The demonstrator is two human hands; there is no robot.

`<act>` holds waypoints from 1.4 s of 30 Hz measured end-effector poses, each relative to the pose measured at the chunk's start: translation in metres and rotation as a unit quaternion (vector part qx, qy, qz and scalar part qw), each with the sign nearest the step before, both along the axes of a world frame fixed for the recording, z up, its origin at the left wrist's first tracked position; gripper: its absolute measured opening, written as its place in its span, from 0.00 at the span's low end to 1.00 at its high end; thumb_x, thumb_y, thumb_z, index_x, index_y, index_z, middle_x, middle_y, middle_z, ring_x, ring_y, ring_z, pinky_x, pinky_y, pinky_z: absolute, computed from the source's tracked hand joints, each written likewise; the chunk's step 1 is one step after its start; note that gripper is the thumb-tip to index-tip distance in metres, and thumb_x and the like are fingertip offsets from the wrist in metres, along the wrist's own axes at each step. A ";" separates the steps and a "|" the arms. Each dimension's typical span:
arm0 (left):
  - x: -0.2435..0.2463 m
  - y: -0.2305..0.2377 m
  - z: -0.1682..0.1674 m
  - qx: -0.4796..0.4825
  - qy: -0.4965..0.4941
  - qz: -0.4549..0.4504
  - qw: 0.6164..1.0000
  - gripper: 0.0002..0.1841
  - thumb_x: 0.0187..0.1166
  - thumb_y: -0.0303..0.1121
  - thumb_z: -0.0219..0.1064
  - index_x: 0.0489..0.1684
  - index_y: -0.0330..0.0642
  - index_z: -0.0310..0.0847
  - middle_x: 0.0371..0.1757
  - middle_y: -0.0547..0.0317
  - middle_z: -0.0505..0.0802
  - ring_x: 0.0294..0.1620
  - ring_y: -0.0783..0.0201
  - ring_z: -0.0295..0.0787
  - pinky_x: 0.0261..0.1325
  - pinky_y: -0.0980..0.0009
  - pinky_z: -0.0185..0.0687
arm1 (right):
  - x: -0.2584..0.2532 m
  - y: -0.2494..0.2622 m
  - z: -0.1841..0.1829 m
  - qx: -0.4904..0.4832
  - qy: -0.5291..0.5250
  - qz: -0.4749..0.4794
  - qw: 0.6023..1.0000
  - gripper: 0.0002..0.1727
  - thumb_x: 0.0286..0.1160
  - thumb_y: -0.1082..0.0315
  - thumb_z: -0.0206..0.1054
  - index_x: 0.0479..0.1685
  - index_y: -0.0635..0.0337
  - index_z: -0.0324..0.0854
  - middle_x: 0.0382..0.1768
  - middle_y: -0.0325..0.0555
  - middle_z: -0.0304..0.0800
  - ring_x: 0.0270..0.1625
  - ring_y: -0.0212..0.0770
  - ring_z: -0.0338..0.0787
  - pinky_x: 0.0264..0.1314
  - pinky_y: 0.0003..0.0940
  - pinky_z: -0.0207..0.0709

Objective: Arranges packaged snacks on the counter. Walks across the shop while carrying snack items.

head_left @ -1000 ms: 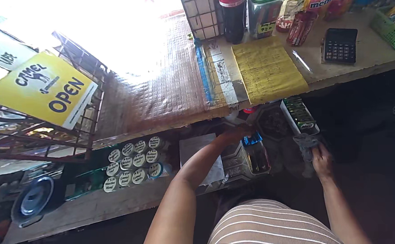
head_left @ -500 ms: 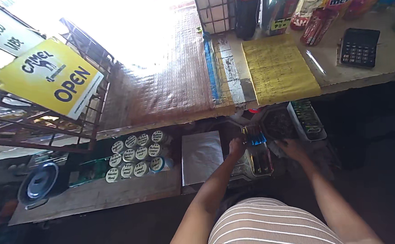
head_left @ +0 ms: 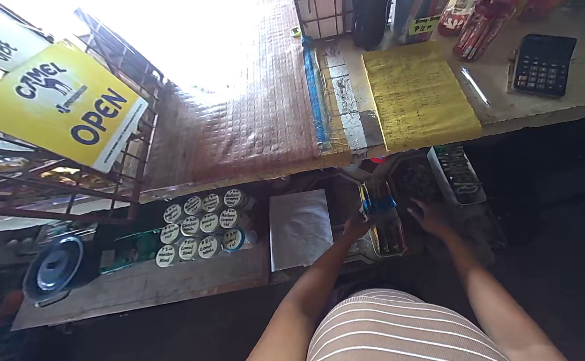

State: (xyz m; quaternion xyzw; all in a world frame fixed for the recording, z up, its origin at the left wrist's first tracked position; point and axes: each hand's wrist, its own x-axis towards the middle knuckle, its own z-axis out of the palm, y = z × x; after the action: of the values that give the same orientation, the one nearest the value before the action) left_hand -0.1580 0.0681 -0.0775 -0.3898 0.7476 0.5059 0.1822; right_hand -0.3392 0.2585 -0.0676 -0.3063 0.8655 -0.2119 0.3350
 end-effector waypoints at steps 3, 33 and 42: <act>-0.008 0.001 0.001 0.004 -0.022 -0.016 1.000 0.24 0.87 0.43 0.61 0.67 0.28 0.77 0.65 0.31 0.85 0.69 0.39 0.81 0.72 0.43 0.73 | 0.020 0.016 0.014 -0.014 -0.060 -0.056 0.997 0.26 0.96 0.59 0.47 0.77 0.69 0.75 0.74 0.67 0.80 0.79 0.60 0.78 0.85 0.54 0.64; 0.047 0.182 0.044 0.397 0.050 -0.141 0.906 0.42 0.81 0.29 0.67 0.92 0.42 0.41 0.73 0.33 0.78 0.64 0.47 0.81 0.61 0.52 0.82 | 0.233 0.218 0.072 -0.130 -0.205 -0.581 0.777 0.29 0.92 0.50 0.54 0.71 0.69 0.77 0.60 0.64 0.86 0.58 0.52 0.87 0.65 0.49 0.80; 0.016 0.391 0.049 0.453 -0.008 -0.290 0.843 0.46 0.78 0.43 0.63 0.93 0.48 0.34 0.75 0.35 0.76 0.66 0.46 0.81 0.61 0.49 0.83 | 0.407 0.430 0.053 -0.133 -0.049 -0.811 0.567 0.22 0.87 0.67 0.62 0.75 0.69 0.74 0.67 0.66 0.83 0.60 0.53 0.90 0.65 0.46 0.83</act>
State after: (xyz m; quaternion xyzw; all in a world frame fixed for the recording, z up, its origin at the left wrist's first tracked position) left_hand -0.1425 0.4593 -0.0289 -0.0337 0.5128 0.7093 0.4825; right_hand 0.0678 0.6881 -0.0148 0.4939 0.6950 -0.5222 0.0194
